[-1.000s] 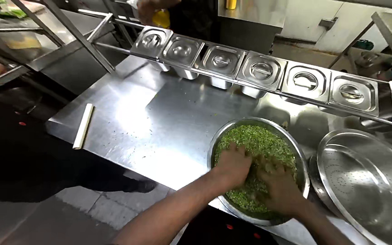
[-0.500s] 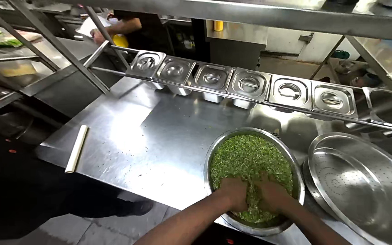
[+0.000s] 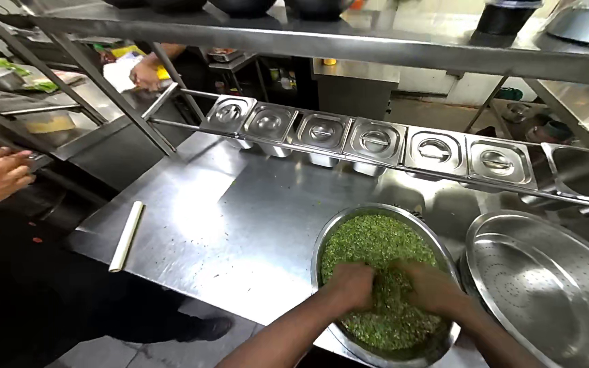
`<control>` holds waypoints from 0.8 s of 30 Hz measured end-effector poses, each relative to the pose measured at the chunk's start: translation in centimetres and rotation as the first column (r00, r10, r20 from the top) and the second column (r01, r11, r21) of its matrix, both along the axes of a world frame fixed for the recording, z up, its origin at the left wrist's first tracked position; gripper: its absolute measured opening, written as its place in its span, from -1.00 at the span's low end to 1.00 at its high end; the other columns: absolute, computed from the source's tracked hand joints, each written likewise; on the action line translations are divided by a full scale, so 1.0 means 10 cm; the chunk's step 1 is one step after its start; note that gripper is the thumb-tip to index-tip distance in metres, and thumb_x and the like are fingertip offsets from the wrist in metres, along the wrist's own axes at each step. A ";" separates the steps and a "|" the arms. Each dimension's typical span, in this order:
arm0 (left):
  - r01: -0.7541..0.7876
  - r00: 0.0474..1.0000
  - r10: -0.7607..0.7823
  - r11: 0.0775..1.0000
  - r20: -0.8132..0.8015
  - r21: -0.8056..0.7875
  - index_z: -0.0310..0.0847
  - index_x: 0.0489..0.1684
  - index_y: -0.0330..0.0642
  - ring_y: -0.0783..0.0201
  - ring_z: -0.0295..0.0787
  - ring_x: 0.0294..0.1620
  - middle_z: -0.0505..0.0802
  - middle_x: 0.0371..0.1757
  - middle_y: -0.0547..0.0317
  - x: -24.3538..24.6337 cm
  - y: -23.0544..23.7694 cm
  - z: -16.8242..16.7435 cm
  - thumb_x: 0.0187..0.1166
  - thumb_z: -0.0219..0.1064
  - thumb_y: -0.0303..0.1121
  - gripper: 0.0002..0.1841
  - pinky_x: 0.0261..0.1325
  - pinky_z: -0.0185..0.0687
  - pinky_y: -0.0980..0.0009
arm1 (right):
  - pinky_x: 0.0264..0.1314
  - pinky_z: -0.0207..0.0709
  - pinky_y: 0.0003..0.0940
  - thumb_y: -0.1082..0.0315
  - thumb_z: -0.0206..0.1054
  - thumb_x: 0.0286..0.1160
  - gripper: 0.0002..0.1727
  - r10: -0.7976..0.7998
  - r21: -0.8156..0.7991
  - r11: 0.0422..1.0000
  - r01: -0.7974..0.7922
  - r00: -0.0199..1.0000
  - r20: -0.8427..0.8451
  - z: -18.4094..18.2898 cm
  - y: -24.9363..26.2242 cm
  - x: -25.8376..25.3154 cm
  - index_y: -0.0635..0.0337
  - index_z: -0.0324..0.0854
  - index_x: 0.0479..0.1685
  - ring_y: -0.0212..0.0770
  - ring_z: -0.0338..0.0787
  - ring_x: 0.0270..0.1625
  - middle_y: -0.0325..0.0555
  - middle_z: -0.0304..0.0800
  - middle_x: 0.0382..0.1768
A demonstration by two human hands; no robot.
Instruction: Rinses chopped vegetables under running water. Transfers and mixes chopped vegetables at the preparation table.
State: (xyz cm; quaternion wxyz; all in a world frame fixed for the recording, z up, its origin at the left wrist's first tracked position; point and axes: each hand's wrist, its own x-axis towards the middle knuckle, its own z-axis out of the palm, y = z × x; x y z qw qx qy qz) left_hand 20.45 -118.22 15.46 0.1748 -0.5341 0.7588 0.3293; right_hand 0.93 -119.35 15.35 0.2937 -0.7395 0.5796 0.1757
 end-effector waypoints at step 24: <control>-0.232 0.959 0.200 0.962 -0.201 -0.147 0.33 0.72 -0.08 -0.45 0.07 0.78 0.19 0.82 -0.33 0.38 -0.42 -0.36 0.25 0.63 -0.17 -0.10 0.53 0.31 -0.47 | 0.52 0.36 0.51 -0.16 0.56 0.28 -0.20 0.239 -0.228 0.955 -0.190 0.947 0.214 -0.58 -0.48 0.24 -0.26 0.53 0.64 0.43 0.41 0.65 0.25 0.44 0.64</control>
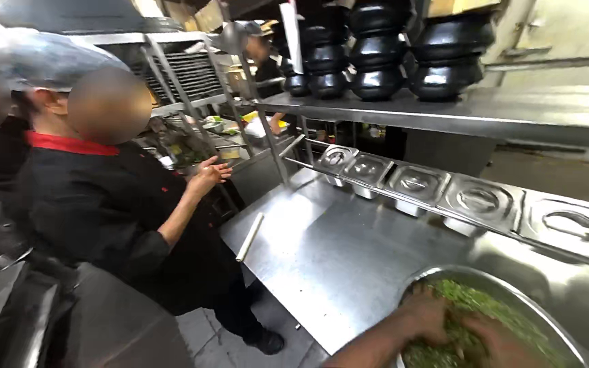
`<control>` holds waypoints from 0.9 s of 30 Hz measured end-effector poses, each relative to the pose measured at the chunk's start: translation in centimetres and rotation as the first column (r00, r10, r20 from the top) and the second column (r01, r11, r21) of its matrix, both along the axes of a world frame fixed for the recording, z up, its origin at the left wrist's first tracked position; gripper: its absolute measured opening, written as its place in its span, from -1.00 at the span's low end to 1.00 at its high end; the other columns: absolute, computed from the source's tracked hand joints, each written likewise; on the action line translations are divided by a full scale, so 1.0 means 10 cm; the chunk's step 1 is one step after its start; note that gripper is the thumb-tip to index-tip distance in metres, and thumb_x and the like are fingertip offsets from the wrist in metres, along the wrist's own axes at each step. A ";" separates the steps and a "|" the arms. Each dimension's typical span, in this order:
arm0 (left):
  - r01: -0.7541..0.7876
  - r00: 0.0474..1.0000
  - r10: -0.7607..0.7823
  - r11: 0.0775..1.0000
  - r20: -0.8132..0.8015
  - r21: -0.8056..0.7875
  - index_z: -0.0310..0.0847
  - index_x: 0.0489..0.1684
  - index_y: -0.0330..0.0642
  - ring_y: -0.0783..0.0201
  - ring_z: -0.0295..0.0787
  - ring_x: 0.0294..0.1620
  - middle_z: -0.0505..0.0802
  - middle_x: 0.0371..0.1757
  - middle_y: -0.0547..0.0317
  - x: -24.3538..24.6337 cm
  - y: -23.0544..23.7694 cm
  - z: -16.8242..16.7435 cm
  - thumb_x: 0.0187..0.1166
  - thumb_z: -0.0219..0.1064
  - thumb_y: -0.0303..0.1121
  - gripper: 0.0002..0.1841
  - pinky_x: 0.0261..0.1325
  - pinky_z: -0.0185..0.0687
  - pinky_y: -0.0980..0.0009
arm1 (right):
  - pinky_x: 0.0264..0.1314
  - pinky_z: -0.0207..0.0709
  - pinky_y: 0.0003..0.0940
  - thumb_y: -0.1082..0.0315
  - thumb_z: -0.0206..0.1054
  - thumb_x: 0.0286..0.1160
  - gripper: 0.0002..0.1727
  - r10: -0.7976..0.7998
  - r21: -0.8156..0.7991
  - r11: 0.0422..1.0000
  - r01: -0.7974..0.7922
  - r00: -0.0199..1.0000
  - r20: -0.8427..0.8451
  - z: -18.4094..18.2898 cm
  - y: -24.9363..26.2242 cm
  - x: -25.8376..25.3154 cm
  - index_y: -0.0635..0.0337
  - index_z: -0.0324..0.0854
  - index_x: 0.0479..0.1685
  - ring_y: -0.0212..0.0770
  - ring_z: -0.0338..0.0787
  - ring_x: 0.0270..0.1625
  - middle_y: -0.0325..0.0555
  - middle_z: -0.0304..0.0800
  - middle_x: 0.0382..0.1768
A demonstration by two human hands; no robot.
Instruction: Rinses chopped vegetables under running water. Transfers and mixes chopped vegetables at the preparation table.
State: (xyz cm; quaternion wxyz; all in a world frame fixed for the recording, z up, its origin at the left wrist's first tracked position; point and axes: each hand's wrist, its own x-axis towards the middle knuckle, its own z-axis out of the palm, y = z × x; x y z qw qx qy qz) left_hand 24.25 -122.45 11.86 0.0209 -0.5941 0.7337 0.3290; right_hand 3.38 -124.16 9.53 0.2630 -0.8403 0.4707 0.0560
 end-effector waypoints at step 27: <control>0.365 0.891 -0.398 0.914 0.220 0.175 0.42 0.68 0.05 -0.35 -0.05 0.84 0.24 0.84 -0.11 -0.22 0.42 0.31 0.38 0.46 -0.05 -0.25 0.52 0.25 -0.52 | 0.41 0.29 0.68 -0.18 0.42 0.45 -0.19 -0.098 0.177 0.977 0.118 0.989 -0.113 0.43 0.98 -0.26 -0.46 0.28 0.78 0.55 -0.01 0.81 0.12 -0.05 0.89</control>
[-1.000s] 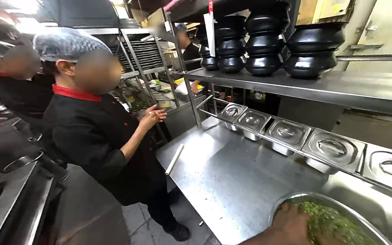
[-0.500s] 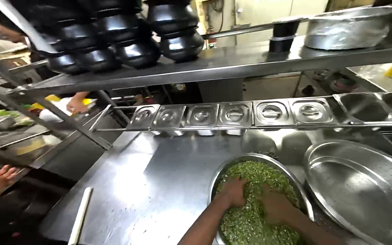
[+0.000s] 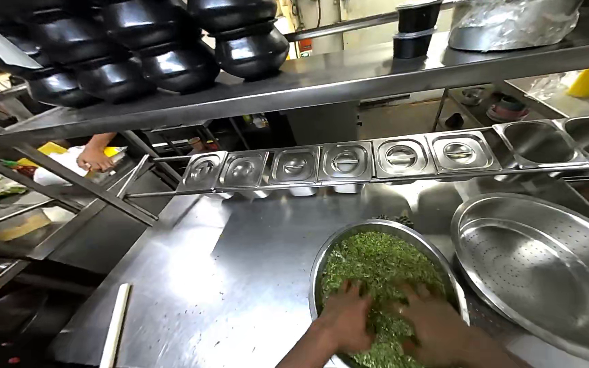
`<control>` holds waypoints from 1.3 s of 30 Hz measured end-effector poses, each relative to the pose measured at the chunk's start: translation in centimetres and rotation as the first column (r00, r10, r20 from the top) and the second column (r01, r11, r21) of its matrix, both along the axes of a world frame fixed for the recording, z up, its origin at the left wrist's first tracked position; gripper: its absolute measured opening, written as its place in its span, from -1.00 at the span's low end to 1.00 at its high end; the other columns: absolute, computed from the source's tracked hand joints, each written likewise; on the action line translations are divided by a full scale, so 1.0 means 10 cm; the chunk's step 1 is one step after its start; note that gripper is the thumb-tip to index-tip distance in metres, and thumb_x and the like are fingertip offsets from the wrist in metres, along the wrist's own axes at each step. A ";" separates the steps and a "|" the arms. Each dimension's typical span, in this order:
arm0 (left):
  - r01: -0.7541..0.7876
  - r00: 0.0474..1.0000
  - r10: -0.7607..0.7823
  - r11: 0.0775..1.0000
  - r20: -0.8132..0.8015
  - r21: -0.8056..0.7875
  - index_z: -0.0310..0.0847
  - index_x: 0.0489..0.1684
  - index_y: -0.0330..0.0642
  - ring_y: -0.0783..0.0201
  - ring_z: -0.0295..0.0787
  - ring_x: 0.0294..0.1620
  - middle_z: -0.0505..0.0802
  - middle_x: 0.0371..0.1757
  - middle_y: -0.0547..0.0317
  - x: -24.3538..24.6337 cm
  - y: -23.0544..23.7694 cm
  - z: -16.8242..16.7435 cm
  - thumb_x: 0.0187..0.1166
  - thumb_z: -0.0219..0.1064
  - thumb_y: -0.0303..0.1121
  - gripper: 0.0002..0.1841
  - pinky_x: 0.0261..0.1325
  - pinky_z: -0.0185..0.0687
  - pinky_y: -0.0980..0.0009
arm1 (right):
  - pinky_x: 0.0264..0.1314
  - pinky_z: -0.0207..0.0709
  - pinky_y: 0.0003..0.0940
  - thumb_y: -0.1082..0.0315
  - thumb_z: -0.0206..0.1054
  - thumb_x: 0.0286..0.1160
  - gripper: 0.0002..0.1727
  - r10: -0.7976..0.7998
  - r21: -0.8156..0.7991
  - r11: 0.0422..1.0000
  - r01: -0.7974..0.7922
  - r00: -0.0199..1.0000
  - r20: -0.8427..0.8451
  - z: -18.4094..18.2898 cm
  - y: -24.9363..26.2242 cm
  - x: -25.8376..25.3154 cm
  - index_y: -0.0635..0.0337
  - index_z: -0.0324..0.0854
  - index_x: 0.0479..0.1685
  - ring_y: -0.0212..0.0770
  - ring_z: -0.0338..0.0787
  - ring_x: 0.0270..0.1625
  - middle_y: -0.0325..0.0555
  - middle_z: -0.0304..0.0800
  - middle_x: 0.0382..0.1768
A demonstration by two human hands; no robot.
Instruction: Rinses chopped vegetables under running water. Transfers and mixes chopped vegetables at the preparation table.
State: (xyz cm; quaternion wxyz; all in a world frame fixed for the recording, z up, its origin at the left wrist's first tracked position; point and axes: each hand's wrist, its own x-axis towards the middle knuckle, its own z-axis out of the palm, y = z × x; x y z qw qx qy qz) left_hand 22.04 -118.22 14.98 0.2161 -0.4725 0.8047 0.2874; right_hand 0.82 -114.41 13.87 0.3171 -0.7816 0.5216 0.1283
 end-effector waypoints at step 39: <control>-0.111 0.992 0.107 0.992 0.071 0.063 0.14 0.84 -0.02 -0.58 0.01 0.75 -0.05 0.89 -0.29 -0.26 0.21 -0.46 0.25 0.60 -0.31 -0.01 0.27 0.49 -0.55 | 0.27 0.45 0.63 0.28 0.56 0.24 -0.19 -0.009 0.071 0.997 0.017 0.993 -0.114 -0.32 -0.16 0.06 -0.27 0.47 0.66 0.66 0.06 0.73 0.37 -0.06 0.83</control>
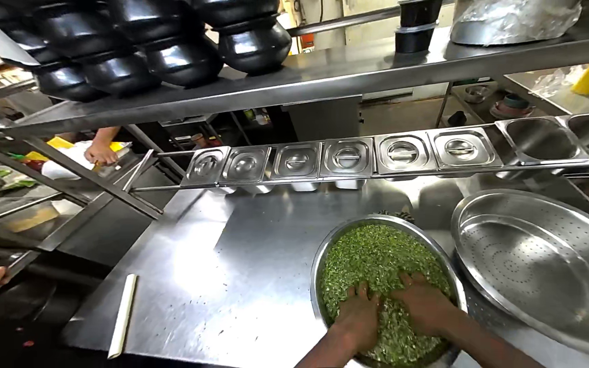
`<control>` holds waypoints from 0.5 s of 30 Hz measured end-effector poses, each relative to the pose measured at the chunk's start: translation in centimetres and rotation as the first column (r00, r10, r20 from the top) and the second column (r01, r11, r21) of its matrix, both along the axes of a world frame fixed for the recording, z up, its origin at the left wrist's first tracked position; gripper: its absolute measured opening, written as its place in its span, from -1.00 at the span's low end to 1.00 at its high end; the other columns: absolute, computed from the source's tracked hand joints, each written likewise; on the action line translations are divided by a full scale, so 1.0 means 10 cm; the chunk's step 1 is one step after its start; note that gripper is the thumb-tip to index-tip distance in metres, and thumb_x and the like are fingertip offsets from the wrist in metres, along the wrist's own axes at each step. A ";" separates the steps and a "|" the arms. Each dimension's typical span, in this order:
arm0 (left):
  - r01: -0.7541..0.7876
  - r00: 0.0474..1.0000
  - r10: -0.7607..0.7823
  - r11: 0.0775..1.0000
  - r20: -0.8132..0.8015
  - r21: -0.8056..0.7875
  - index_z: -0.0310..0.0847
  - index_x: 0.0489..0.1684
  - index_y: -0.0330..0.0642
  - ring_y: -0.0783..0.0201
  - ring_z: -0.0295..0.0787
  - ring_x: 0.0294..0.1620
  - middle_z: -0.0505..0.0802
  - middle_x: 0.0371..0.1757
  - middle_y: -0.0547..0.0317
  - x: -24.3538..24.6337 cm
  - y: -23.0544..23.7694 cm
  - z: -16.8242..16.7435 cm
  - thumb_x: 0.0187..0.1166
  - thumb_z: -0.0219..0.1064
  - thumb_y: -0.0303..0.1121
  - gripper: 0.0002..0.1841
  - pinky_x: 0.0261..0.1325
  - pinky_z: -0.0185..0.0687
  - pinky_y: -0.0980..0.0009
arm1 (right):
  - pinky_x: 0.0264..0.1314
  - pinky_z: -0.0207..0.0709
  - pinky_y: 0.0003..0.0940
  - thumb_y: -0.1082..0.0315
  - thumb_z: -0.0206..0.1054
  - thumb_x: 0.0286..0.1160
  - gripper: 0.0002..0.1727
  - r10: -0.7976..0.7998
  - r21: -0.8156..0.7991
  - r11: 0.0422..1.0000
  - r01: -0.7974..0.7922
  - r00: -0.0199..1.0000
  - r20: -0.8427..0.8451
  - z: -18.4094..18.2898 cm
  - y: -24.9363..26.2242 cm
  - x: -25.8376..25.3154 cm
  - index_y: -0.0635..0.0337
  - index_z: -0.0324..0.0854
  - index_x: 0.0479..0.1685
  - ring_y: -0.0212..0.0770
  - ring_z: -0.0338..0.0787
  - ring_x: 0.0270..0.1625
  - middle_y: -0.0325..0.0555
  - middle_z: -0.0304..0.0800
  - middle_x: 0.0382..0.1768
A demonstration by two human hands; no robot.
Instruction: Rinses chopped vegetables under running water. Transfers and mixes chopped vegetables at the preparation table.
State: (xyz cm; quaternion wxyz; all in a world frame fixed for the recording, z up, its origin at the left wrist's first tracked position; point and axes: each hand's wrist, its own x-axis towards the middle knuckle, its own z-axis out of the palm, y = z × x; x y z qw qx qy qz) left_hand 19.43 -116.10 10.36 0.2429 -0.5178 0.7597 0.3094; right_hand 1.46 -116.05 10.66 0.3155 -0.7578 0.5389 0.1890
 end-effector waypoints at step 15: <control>-0.127 0.990 0.109 0.965 -0.091 -0.231 0.39 0.69 0.20 -0.35 0.26 0.71 0.29 0.79 -0.16 0.24 -0.69 0.36 0.26 0.59 -0.23 -0.17 0.44 0.49 -0.37 | 0.49 0.35 0.52 0.03 0.60 0.28 -0.19 -0.119 -0.159 0.978 0.139 0.984 0.129 0.07 -0.62 -0.26 -0.32 0.46 0.68 0.46 0.20 0.74 0.19 0.14 0.81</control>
